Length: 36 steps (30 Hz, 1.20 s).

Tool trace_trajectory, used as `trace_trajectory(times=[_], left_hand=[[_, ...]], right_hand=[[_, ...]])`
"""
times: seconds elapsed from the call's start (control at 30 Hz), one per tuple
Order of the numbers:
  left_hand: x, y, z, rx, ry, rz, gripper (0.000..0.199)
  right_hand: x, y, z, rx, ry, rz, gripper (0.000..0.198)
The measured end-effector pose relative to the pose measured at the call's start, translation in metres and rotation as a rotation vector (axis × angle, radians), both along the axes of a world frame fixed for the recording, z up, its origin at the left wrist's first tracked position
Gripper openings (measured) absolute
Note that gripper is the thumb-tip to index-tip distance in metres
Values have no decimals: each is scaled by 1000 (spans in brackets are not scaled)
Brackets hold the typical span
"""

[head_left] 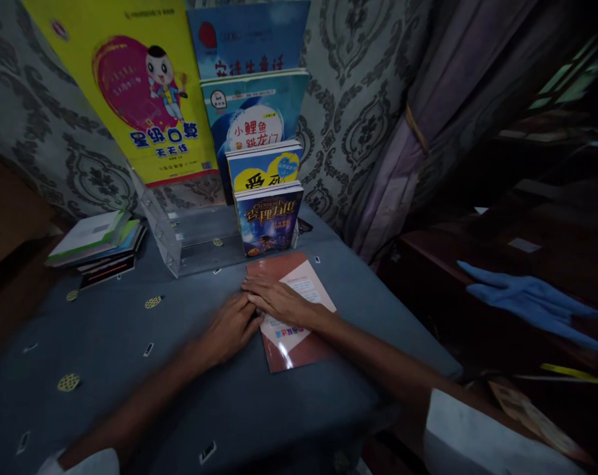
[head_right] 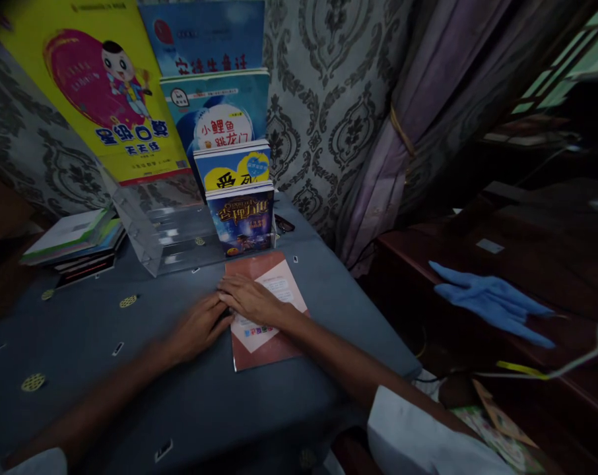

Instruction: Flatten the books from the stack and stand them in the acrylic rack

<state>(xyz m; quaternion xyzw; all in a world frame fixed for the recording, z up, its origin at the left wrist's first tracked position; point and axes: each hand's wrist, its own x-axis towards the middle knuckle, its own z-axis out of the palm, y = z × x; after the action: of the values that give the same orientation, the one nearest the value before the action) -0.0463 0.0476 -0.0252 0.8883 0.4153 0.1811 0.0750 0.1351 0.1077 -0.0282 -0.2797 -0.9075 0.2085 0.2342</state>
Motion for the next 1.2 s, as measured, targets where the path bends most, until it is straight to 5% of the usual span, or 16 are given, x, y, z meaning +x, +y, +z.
trace_trajectory(times=[0.23, 0.43, 0.8, 1.2], left_hand=[[9, -34, 4, 55, 58, -36, 26], [2, -5, 11, 69, 51, -74, 22], [2, 28, -6, 141, 3, -47, 30], [0, 28, -12, 163, 34, -15, 41]], right_hand=[[16, -37, 11, -86, 0, 49, 49], [18, -30, 18, -178, -13, -1, 53], [19, -3, 7, -95, -35, -102, 53], [100, -2, -16, -24, -95, -358, 55]])
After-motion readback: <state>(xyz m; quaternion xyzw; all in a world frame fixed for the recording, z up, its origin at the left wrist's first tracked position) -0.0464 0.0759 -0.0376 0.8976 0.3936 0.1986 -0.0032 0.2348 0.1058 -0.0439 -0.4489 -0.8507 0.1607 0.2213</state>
